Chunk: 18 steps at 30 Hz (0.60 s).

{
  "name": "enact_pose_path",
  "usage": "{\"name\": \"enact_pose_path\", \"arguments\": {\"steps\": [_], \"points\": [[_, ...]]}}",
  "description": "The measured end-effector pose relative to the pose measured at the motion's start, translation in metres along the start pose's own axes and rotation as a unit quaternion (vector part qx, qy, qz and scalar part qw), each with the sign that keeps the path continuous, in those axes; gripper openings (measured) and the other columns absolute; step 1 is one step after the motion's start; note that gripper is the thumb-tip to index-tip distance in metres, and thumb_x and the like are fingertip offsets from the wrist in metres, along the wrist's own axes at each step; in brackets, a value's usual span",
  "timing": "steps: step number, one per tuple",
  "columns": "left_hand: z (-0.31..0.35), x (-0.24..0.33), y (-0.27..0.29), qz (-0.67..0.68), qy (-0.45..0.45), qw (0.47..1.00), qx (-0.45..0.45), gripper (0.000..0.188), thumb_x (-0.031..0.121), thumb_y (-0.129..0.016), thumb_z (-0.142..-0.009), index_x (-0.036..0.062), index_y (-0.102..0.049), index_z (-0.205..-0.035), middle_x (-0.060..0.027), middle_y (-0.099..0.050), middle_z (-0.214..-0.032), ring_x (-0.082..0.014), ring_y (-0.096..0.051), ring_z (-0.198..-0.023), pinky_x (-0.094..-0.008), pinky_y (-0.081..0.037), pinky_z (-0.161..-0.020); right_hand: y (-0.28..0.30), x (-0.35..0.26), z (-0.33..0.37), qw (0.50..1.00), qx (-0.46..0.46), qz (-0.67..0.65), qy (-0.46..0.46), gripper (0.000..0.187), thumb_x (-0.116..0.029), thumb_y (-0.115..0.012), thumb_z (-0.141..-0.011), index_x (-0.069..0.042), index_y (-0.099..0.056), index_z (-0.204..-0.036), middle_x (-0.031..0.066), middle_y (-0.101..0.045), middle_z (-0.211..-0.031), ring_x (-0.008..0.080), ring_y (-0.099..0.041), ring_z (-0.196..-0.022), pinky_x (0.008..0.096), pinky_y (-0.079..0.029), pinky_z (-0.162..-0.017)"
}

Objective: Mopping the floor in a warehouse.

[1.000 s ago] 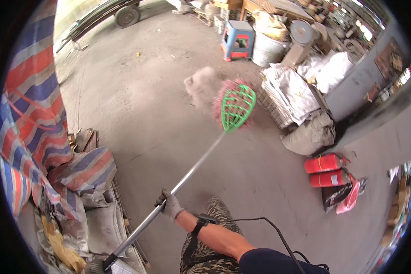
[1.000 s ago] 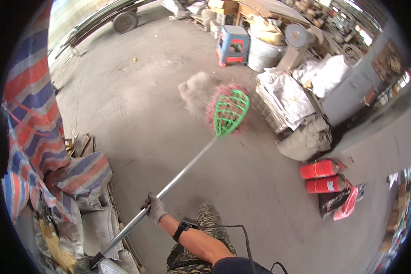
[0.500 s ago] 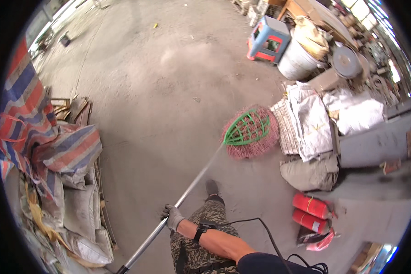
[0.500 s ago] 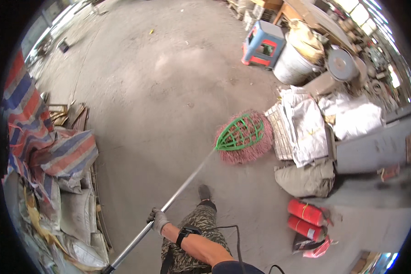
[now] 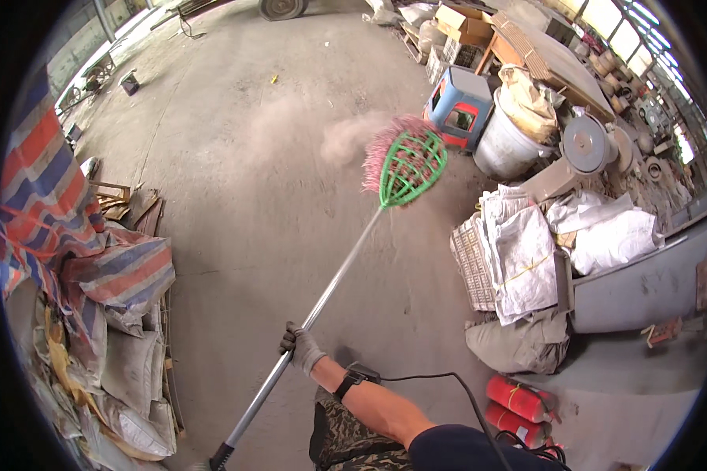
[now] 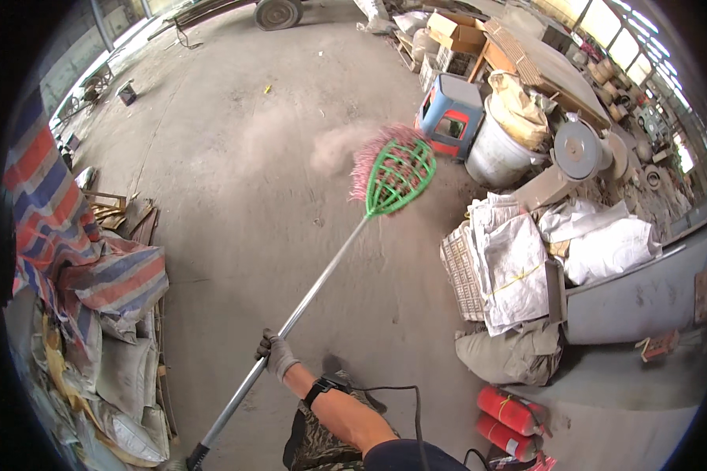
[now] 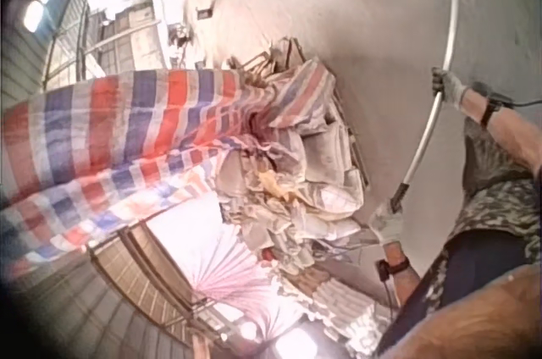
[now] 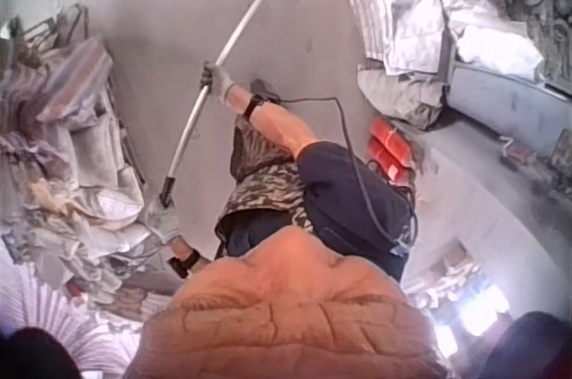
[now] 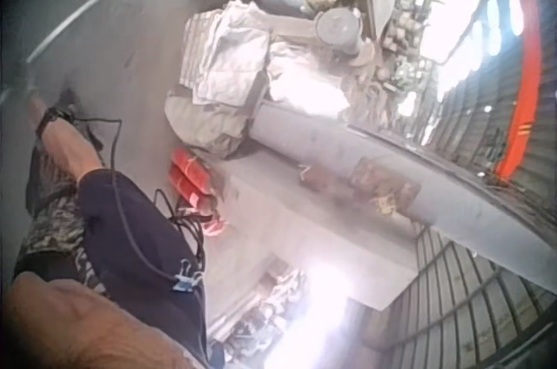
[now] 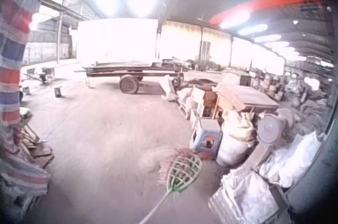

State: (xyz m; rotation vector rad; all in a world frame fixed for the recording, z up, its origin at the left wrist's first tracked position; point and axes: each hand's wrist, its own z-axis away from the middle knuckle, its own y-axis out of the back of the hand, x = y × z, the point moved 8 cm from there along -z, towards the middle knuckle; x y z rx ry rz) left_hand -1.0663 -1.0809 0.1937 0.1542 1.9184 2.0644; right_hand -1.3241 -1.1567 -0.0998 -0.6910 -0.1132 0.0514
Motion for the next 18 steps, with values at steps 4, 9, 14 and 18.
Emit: {"name": "enact_pose_path", "arguments": {"steps": [4, 9, 14, 18], "points": [[-0.004, 0.035, 0.025, -0.056, -0.012, 0.998, -0.004, 0.012, 0.019, -0.063, -0.066, 0.0115, -0.055, -0.061, -0.0075, -0.051, -0.055, -0.0255, -0.052, -0.054, -0.0378, -0.041, -0.052, 0.025, -0.014, 0.0, 0.999, -0.024, -0.018, -0.032, 0.028, -0.022, -0.047, -0.086, -0.016, -0.035, -0.061, -0.0054, -0.025, -0.045, 0.0096, -0.025, -0.037, 0.0271, -0.029, -0.039], [-0.032, 0.142, -0.015, 0.015, -0.122, 0.992, -0.019, 0.013, 0.022, -0.062, -0.065, 0.0127, -0.054, -0.062, -0.0048, -0.053, -0.058, -0.0217, -0.053, -0.056, -0.0371, -0.043, -0.052, 0.121, -0.143, -0.013, 0.997, -0.016, -0.076, 0.02, 0.022, -0.016, -0.049, -0.082, -0.015, -0.04, -0.062, -0.0054, -0.027, -0.046, 0.0084, -0.027, -0.037, 0.0257, -0.028, -0.038], [-0.02, 0.239, -0.039, 0.054, -0.05, 0.996, -0.045, 0.011, 0.022, -0.062, -0.065, 0.0145, -0.055, -0.064, -0.0052, -0.054, -0.059, -0.0237, -0.055, -0.057, -0.0375, -0.044, -0.049, 0.189, -0.216, -0.014, 0.993, 0.114, -0.02, 0.02, 0.02, -0.013, -0.051, -0.081, -0.015, -0.04, -0.065, -0.0044, -0.03, -0.048, 0.0085, -0.03, -0.037, 0.0254, -0.028, -0.037], [0.001, 0.233, -0.047, -0.029, 0.053, 0.992, -0.113, 0.015, 0.031, -0.064, -0.069, 0.0176, -0.058, -0.069, -0.0052, -0.054, -0.058, -0.0253, -0.054, -0.052, -0.0388, -0.043, -0.046, 0.161, -0.204, -0.019, 0.987, 0.144, 0.047, -0.055, 0.019, -0.013, -0.045, -0.082, -0.016, -0.038, -0.066, -0.0038, -0.028, -0.049, 0.0096, -0.028, -0.039, 0.026, -0.028, -0.039]]}}
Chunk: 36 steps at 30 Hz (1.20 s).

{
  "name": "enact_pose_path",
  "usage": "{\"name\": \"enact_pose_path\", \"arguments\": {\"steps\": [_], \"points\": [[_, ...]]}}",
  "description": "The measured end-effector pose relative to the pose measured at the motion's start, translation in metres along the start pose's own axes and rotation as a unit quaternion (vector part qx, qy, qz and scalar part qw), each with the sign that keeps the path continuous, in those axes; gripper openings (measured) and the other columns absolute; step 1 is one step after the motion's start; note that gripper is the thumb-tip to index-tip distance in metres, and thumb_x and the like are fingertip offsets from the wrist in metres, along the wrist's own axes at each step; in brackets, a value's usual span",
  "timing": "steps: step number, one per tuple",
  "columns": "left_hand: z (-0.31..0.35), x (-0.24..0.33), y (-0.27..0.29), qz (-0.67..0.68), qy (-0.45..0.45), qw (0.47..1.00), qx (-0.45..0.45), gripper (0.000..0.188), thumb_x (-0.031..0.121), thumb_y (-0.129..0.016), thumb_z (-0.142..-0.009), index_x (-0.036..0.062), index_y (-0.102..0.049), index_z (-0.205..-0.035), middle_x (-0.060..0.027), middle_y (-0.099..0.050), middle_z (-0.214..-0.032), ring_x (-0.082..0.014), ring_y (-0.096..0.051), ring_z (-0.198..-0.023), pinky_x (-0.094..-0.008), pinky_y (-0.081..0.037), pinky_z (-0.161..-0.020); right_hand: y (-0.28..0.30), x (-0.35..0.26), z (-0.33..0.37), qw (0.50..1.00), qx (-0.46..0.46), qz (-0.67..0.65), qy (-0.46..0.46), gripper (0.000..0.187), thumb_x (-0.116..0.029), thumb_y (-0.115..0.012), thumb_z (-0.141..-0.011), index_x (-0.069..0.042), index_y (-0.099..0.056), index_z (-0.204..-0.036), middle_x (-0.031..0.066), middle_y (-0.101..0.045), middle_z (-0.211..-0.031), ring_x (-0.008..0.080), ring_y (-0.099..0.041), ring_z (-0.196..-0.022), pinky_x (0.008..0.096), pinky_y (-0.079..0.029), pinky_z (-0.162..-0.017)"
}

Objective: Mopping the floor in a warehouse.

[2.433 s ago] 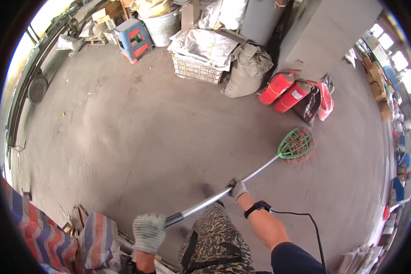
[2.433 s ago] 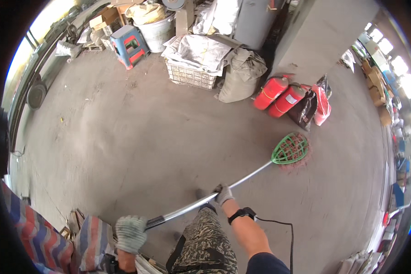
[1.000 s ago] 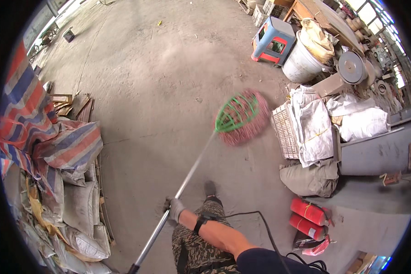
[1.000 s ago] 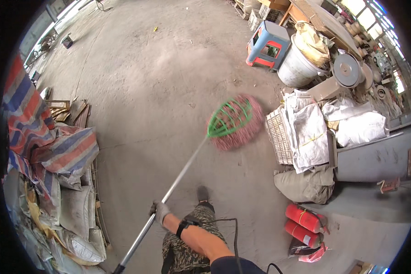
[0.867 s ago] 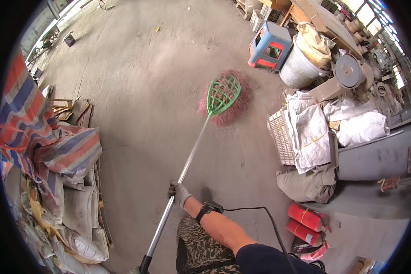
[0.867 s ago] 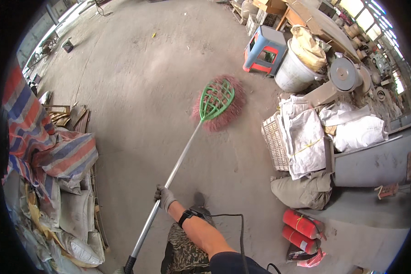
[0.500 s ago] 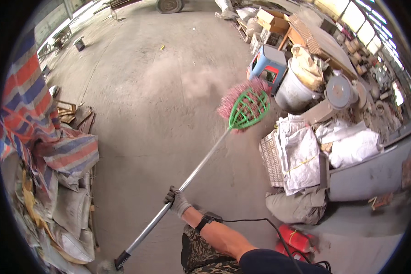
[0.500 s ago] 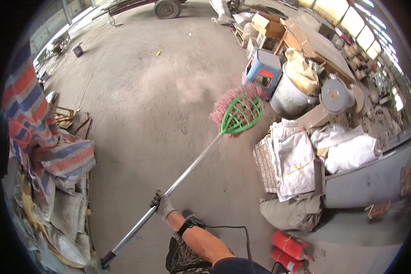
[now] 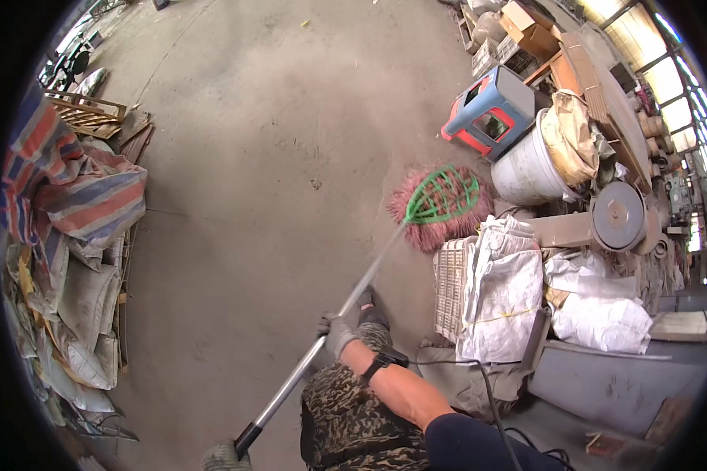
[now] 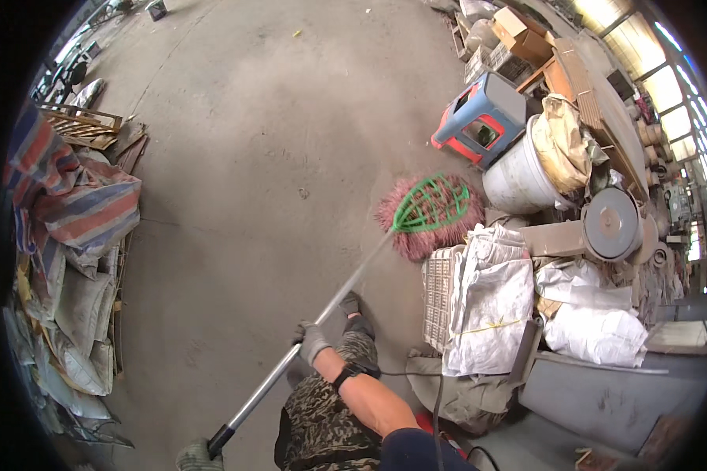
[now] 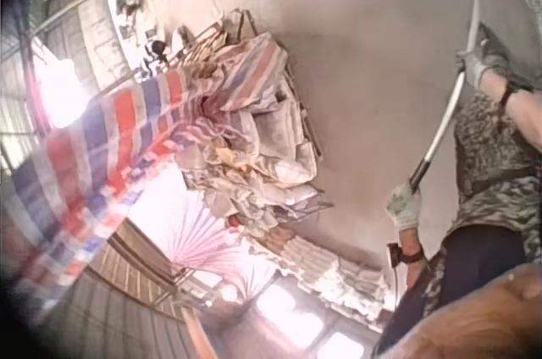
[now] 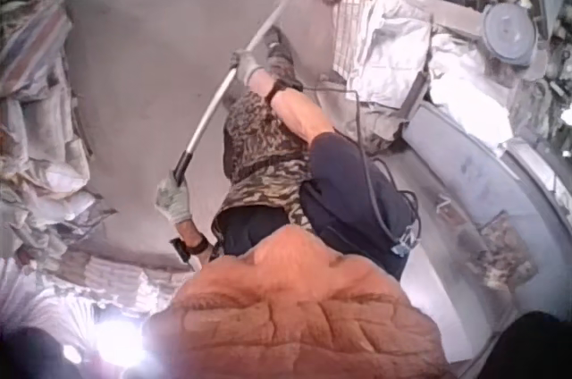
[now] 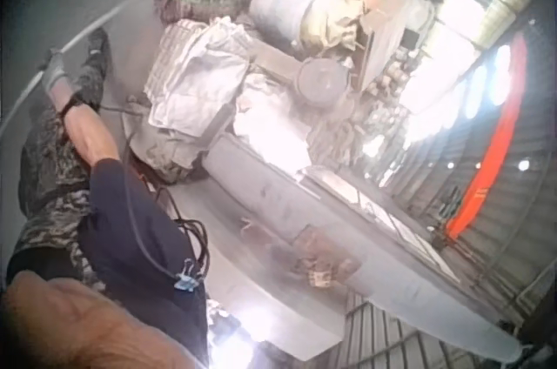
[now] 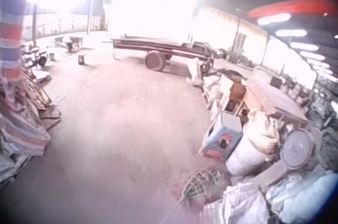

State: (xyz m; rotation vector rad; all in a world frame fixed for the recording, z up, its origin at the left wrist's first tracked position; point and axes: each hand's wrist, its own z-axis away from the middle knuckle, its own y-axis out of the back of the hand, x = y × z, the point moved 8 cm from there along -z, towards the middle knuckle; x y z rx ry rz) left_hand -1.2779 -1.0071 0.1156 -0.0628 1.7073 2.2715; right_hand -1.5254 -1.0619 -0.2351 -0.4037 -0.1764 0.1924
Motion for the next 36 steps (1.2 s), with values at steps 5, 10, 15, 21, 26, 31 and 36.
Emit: {"name": "enact_pose_path", "arguments": {"steps": [5, 10, 15, 21, 26, 31, 36], "points": [[0.015, 0.055, 0.03, -0.03, 0.113, 0.989, -0.094, 0.02, 0.038, -0.06, -0.073, 0.0184, -0.056, -0.072, -0.0057, -0.054, -0.058, -0.026, -0.053, -0.049, -0.0394, -0.042, -0.044, -0.053, -0.024, 0.017, 0.994, 0.05, 0.092, -0.033, 0.019, -0.014, -0.048, -0.081, -0.015, -0.037, -0.065, -0.0028, -0.031, -0.05, 0.0106, -0.029, -0.039, 0.027, -0.03, -0.038], [-0.003, 0.083, 0.053, -0.019, 0.192, 0.972, -0.132, 0.023, 0.041, -0.058, -0.074, 0.0182, -0.054, -0.076, -0.0076, -0.055, -0.059, -0.0265, -0.054, -0.051, -0.04, -0.042, -0.046, -0.139, -0.055, 0.028, 0.991, -0.023, 0.132, -0.022, 0.022, -0.017, -0.05, -0.081, -0.014, -0.037, -0.063, 0.0001, -0.036, -0.05, 0.0138, -0.035, -0.037, 0.0303, -0.033, -0.035], [0.05, 0.04, 0.066, 0.021, 0.245, 0.955, -0.164, 0.02, 0.034, -0.061, -0.073, 0.0156, -0.056, -0.075, -0.0098, -0.055, -0.059, -0.0283, -0.053, -0.052, -0.0405, -0.042, -0.05, -0.123, -0.008, 0.079, 0.983, -0.033, 0.17, -0.052, 0.025, -0.017, -0.051, -0.081, -0.012, -0.038, -0.06, 0.0014, -0.036, -0.049, 0.0165, -0.038, -0.039, 0.0324, -0.036, -0.038], [0.078, 0.014, 0.093, 0.025, 0.224, 0.964, -0.138, 0.013, 0.017, -0.067, -0.063, 0.0119, -0.057, -0.069, -0.0099, -0.056, -0.063, -0.0282, -0.054, -0.055, -0.0407, -0.042, -0.051, -0.072, 0.025, 0.135, 0.978, 0.013, 0.086, -0.188, 0.022, -0.015, -0.049, -0.08, -0.013, -0.039, -0.061, 0.0014, -0.037, -0.049, 0.0167, -0.039, -0.043, 0.0315, -0.038, -0.043], [0.051, 0.076, 0.073, 0.045, 0.244, 0.954, -0.166, 0.012, 0.025, -0.064, -0.067, 0.0148, -0.057, -0.07, -0.0075, -0.056, -0.065, -0.0279, -0.055, -0.057, -0.0403, -0.043, -0.051, 0.008, -0.025, 0.087, 0.972, 0.143, 0.129, -0.137, 0.022, -0.013, -0.046, -0.08, -0.015, -0.036, -0.06, -0.0006, -0.034, -0.048, 0.0145, -0.034, -0.04, 0.0304, -0.035, -0.043], [0.031, 0.136, 0.014, 0.056, 0.243, 0.952, -0.179, 0.02, 0.035, -0.061, -0.072, 0.0155, -0.056, -0.071, -0.0072, -0.058, -0.066, -0.0287, -0.056, -0.057, -0.0412, -0.043, -0.05, 0.001, -0.097, 0.035, 0.963, 0.171, 0.176, -0.109, 0.024, -0.014, -0.045, -0.081, -0.015, -0.033, -0.061, -0.0014, -0.029, -0.047, 0.0121, -0.027, -0.036, 0.0288, -0.029, -0.037], [-0.054, 0.196, 0.017, 0.109, 0.189, 0.959, -0.179, 0.026, 0.04, -0.059, -0.073, 0.0141, -0.056, -0.073, -0.0096, -0.059, -0.068, -0.0297, -0.057, -0.058, -0.0422, -0.044, -0.051, -0.069, -0.192, -0.028, 0.968, 0.06, 0.241, 0.012, 0.02, -0.021, -0.049, -0.081, -0.012, -0.041, -0.066, 0.0013, -0.038, -0.049, 0.0166, -0.039, -0.036, 0.0328, -0.038, -0.034]]}}
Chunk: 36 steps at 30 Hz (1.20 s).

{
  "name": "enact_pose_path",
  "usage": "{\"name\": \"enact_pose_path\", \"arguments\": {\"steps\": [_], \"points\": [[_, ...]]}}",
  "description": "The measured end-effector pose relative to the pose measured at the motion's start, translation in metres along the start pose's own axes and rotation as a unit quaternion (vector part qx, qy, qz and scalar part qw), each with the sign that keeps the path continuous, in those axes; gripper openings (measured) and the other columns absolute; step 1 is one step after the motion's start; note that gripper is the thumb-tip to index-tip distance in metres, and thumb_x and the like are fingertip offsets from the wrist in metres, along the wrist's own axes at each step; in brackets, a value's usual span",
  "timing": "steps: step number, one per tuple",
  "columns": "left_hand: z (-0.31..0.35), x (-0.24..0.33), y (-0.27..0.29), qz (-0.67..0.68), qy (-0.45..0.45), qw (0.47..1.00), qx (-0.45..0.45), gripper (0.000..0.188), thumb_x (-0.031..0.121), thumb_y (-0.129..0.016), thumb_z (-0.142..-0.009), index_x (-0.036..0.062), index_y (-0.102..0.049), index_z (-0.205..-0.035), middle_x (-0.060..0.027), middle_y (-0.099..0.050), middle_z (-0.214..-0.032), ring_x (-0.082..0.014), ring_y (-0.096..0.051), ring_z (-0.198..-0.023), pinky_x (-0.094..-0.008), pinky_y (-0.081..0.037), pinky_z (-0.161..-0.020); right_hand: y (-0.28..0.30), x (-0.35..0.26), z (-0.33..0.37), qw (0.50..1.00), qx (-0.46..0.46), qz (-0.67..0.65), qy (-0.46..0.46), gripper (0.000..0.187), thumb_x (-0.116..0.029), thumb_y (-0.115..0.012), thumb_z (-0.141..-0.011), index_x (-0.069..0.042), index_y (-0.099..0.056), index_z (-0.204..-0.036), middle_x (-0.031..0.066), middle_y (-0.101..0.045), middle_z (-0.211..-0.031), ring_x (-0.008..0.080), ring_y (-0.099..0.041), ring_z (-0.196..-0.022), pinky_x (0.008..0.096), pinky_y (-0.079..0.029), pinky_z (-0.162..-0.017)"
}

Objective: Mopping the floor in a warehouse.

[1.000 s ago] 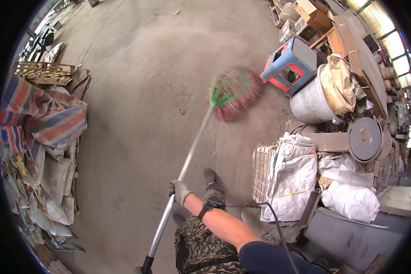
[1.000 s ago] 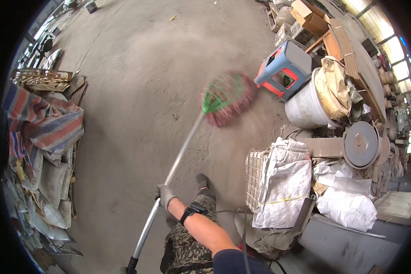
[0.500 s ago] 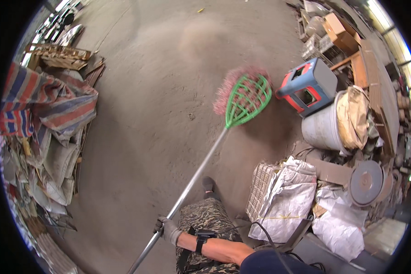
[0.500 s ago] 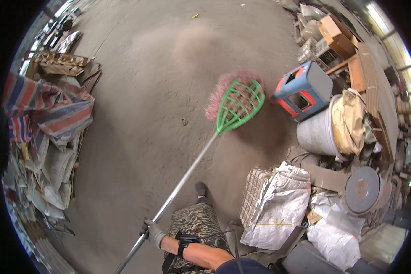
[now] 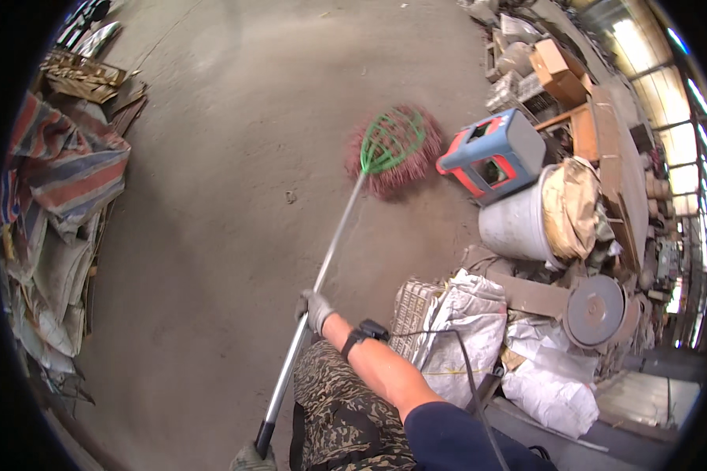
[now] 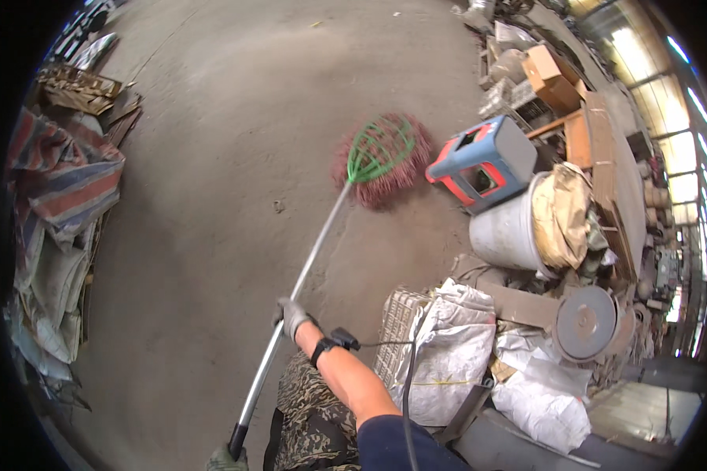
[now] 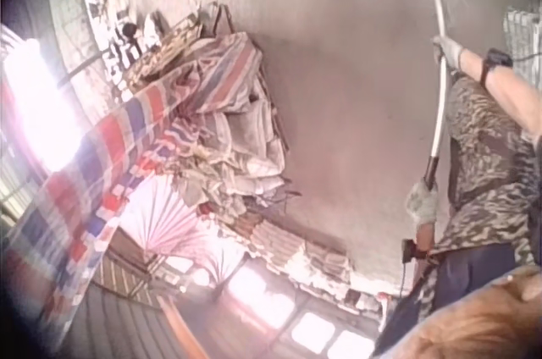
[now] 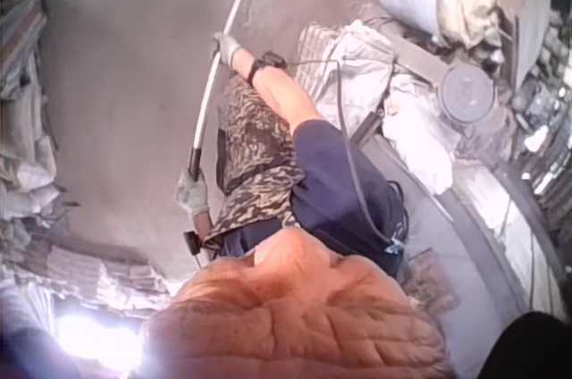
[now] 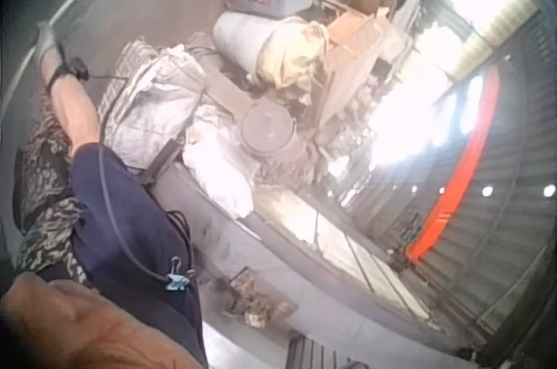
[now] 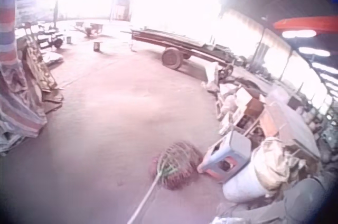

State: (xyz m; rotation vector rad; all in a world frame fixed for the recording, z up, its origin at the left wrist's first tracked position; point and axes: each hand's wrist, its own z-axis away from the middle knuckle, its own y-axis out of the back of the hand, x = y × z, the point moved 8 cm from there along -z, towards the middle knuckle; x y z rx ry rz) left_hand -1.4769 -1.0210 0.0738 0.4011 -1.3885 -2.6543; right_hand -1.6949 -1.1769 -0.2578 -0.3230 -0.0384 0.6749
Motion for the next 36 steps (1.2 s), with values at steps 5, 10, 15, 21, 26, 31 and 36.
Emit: {"name": "enact_pose_path", "arguments": {"steps": [5, 10, 15, 21, 26, 31, 36], "points": [[-0.004, -0.027, 0.007, 0.045, -0.033, 0.998, -0.008, 0.029, 0.041, -0.06, -0.072, 0.0126, -0.057, -0.077, -0.0116, -0.059, -0.066, -0.0309, -0.058, -0.061, -0.042, -0.044, -0.053, -0.026, 0.006, 0.038, 0.996, -0.067, -0.03, 0.049, 0.023, -0.022, -0.051, -0.081, -0.012, -0.042, -0.063, 0.0026, -0.041, -0.048, 0.0176, -0.041, -0.037, 0.0329, -0.037, -0.035], [0.063, -0.214, -0.066, 0.037, 0.053, 0.998, -0.028, 0.026, 0.036, -0.062, -0.072, 0.0124, -0.057, -0.08, -0.0125, -0.058, -0.066, -0.0315, -0.056, -0.059, -0.0424, -0.043, -0.055, -0.03, 0.146, 0.116, 1.0, -0.015, 0.001, -0.02, 0.024, -0.024, -0.052, -0.082, -0.012, -0.044, -0.063, 0.0028, -0.044, -0.049, 0.0189, -0.044, -0.039, 0.0347, -0.042, -0.04], [0.104, -0.347, -0.062, -0.054, 0.079, 0.995, -0.031, 0.024, 0.034, -0.063, -0.071, 0.0134, -0.056, -0.081, -0.013, -0.059, -0.067, -0.0303, -0.057, -0.06, -0.0414, -0.044, -0.054, -0.01, 0.223, 0.098, 0.999, -0.01, -0.028, -0.028, 0.025, -0.027, -0.05, -0.084, -0.012, -0.045, -0.064, 0.0032, -0.043, -0.048, 0.0194, -0.043, -0.039, 0.0374, -0.044, -0.045], [0.16, -0.418, 0.026, -0.066, 0.119, 0.989, -0.053, 0.018, 0.023, -0.064, -0.069, 0.0067, -0.057, -0.074, -0.0144, -0.056, -0.064, -0.032, -0.055, -0.062, -0.0419, -0.041, -0.057, -0.007, 0.372, 0.161, 0.983, 0.01, -0.083, -0.166, 0.024, -0.025, -0.048, -0.086, -0.013, -0.043, -0.065, 0.0013, -0.036, -0.048, 0.0175, -0.04, -0.044, 0.036, -0.046, -0.052], [0.2, -0.412, 0.012, -0.092, 0.181, 0.972, -0.121, 0.018, 0.022, -0.062, -0.07, 0.0067, -0.056, -0.076, -0.0156, -0.059, -0.069, -0.0343, -0.057, -0.066, -0.0426, -0.041, -0.055, 0.028, 0.419, 0.155, 0.964, 0.097, -0.051, -0.244, 0.023, -0.023, -0.048, -0.085, -0.011, -0.042, -0.065, 0.0021, -0.036, -0.049, 0.0182, -0.04, -0.044, 0.0365, -0.046, -0.05], [0.218, -0.327, -0.063, -0.036, 0.266, 0.928, -0.26, 0.025, 0.037, -0.057, -0.074, 0.0121, -0.057, -0.08, -0.0151, -0.061, -0.072, -0.0348, -0.059, -0.069, -0.0442, -0.044, -0.059, 0.051, 0.365, 0.088, 0.968, 0.141, 0.115, -0.173, 0.017, -0.017, -0.049, -0.079, -0.007, -0.046, -0.066, 0.007, -0.04, -0.052, 0.0211, -0.042, -0.044, 0.0367, -0.043, -0.044], [0.145, -0.198, -0.11, 0.106, 0.218, 0.956, -0.167, 0.032, 0.042, -0.058, -0.073, 0.0101, -0.056, -0.077, -0.0161, -0.059, -0.067, -0.0334, -0.058, -0.064, -0.0448, -0.044, -0.057, -0.009, 0.19, -0.01, 0.961, 0.113, 0.251, -0.041, 0.016, -0.016, -0.049, -0.073, -0.009, -0.043, -0.059, 0.0077, -0.041, -0.05, 0.0226, -0.042, -0.039, 0.0372, -0.037, -0.039]]}}
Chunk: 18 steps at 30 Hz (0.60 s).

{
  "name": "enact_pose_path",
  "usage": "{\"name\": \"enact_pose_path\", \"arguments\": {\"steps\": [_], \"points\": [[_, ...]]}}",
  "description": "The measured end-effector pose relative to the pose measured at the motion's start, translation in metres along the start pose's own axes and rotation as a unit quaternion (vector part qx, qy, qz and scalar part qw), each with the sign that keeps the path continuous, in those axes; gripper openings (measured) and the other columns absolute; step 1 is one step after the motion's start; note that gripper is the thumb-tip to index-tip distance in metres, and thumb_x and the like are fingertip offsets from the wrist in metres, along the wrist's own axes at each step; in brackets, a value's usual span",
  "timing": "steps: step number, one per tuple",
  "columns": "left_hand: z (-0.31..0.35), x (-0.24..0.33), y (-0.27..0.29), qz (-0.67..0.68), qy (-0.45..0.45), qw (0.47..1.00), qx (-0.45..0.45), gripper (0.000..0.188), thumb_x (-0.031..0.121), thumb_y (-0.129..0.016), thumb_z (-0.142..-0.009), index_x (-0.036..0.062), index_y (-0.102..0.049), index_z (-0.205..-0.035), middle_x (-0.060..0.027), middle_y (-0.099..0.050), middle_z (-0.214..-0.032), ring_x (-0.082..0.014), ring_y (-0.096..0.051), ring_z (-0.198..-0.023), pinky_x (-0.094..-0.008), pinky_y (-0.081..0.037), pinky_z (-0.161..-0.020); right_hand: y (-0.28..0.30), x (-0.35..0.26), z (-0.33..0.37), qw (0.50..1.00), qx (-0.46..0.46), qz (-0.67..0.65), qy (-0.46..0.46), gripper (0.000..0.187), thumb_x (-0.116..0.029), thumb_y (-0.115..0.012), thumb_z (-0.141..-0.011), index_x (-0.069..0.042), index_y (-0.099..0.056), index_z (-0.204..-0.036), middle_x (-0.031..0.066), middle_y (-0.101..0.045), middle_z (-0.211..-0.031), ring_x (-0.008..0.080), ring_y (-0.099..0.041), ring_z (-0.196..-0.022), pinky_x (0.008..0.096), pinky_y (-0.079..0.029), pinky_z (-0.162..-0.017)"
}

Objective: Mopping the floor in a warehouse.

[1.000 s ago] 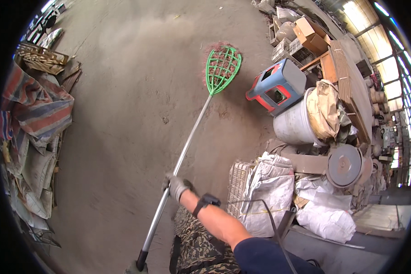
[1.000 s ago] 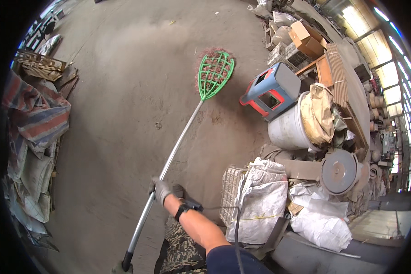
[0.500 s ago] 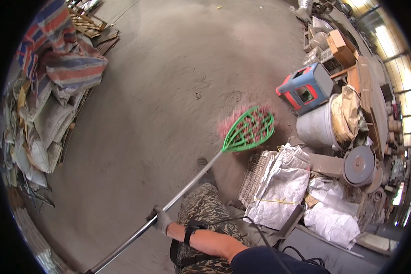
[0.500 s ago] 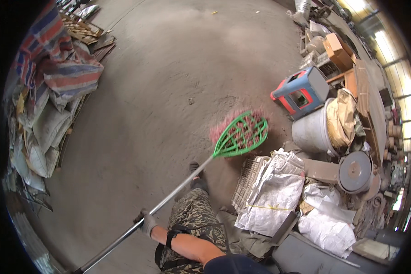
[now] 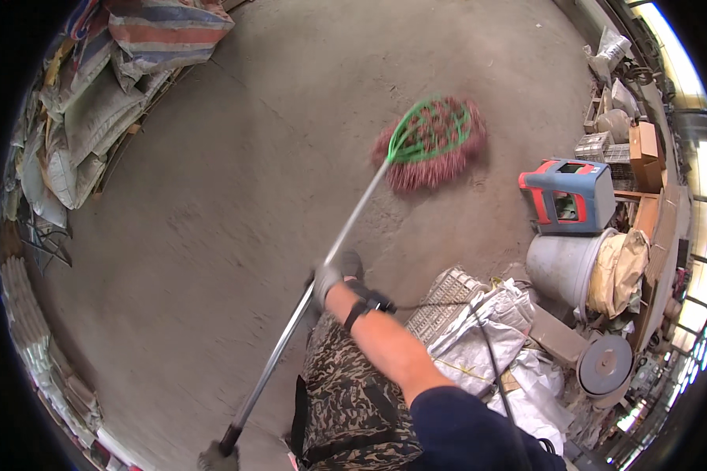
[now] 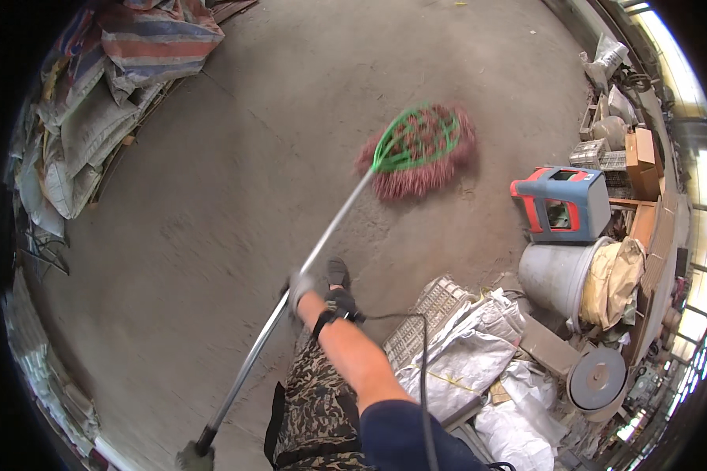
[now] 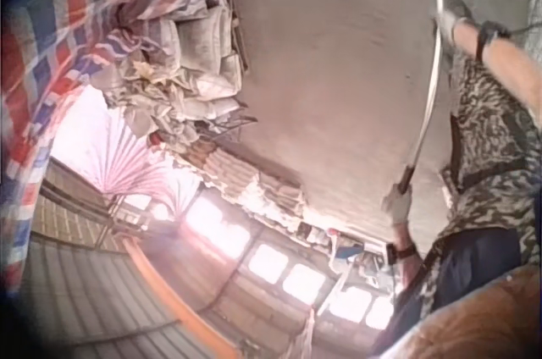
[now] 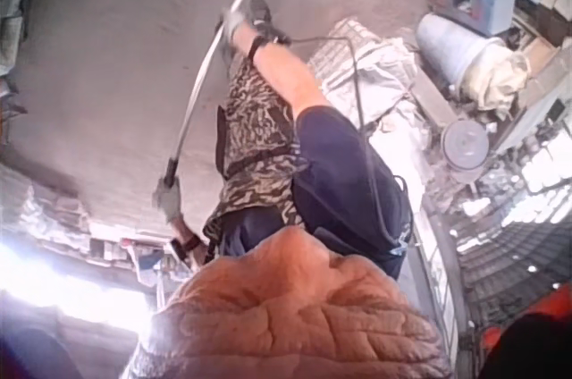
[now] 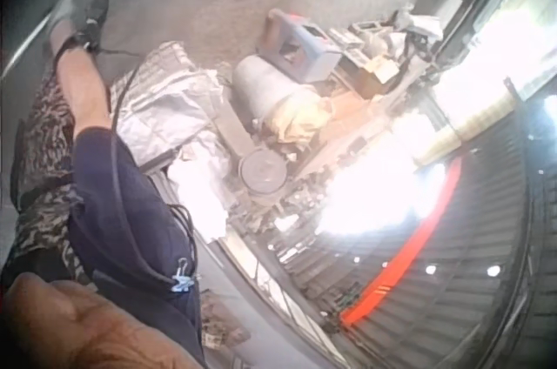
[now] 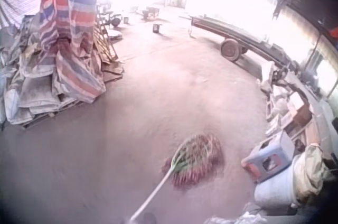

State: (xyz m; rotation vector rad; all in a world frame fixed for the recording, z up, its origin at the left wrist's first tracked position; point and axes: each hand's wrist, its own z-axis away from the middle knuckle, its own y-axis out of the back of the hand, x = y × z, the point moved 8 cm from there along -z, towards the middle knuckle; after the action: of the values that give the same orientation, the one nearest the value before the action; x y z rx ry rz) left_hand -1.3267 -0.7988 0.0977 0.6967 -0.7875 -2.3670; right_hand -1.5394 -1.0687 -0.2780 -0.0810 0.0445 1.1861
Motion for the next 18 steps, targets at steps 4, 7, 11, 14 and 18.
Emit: {"name": "enact_pose_path", "arguments": {"steps": [4, 7, 11, 14, 18], "points": [[-0.016, 0.097, 0.047, -0.013, -0.027, 0.999, -0.014, 0.032, 0.045, -0.054, -0.076, 0.0135, -0.057, -0.08, -0.015, -0.06, -0.069, -0.032, -0.06, -0.065, -0.0434, -0.046, -0.055, -0.011, -0.139, 0.028, 0.97, -0.116, -0.187, 0.098, 0.021, -0.02, -0.055, -0.078, -0.012, -0.042, -0.064, 0.0001, -0.038, -0.05, 0.013, -0.039, -0.038, 0.0274, -0.034, -0.035], [-0.032, 0.043, 0.027, 0.037, -0.073, 0.994, 0.066, 0.03, 0.043, -0.059, -0.074, 0.0129, -0.057, -0.078, -0.0126, -0.059, -0.067, -0.0301, -0.057, -0.06, -0.0404, -0.044, -0.053, -0.005, -0.148, 0.084, 0.98, -0.06, -0.076, 0.171, 0.021, -0.022, -0.056, -0.079, -0.01, -0.044, -0.065, 0.0027, -0.042, -0.051, 0.0169, -0.044, -0.039, 0.0314, -0.036, -0.036], [-0.058, 0.01, 0.033, 0.055, -0.134, 0.985, 0.095, 0.028, 0.039, -0.065, -0.07, 0.0129, -0.057, -0.077, -0.0106, -0.058, -0.065, -0.028, -0.054, -0.056, -0.0397, -0.042, -0.052, 0.016, -0.15, 0.14, 0.97, -0.064, -0.119, 0.203, 0.021, -0.023, -0.057, -0.079, -0.009, -0.045, -0.068, 0.0044, -0.044, -0.052, 0.0181, -0.046, -0.039, 0.0334, -0.041, -0.036], [-0.065, 0.015, 0.07, 0.075, -0.22, 0.961, 0.151, 0.027, 0.038, -0.066, -0.07, 0.0132, -0.058, -0.077, -0.0102, -0.058, -0.064, -0.0272, -0.054, -0.056, -0.0394, -0.042, -0.051, 0.048, -0.154, 0.185, 0.953, -0.051, -0.181, 0.238, 0.02, -0.022, -0.058, -0.079, -0.009, -0.045, -0.072, 0.0055, -0.046, -0.053, 0.0174, -0.047, -0.04, 0.0338, -0.044, -0.038], [-0.046, 0.048, 0.156, 0.008, -0.219, 0.911, 0.35, 0.024, 0.036, -0.067, -0.067, 0.0139, -0.06, -0.072, -0.0083, -0.058, -0.064, -0.0264, -0.055, -0.056, -0.0385, -0.043, -0.05, 0.065, -0.181, 0.222, 0.891, -0.186, -0.326, 0.256, 0.017, -0.02, -0.055, -0.082, -0.012, -0.045, -0.072, 0.0012, -0.041, -0.05, 0.0164, -0.046, -0.042, 0.0326, -0.043, -0.042]]}}
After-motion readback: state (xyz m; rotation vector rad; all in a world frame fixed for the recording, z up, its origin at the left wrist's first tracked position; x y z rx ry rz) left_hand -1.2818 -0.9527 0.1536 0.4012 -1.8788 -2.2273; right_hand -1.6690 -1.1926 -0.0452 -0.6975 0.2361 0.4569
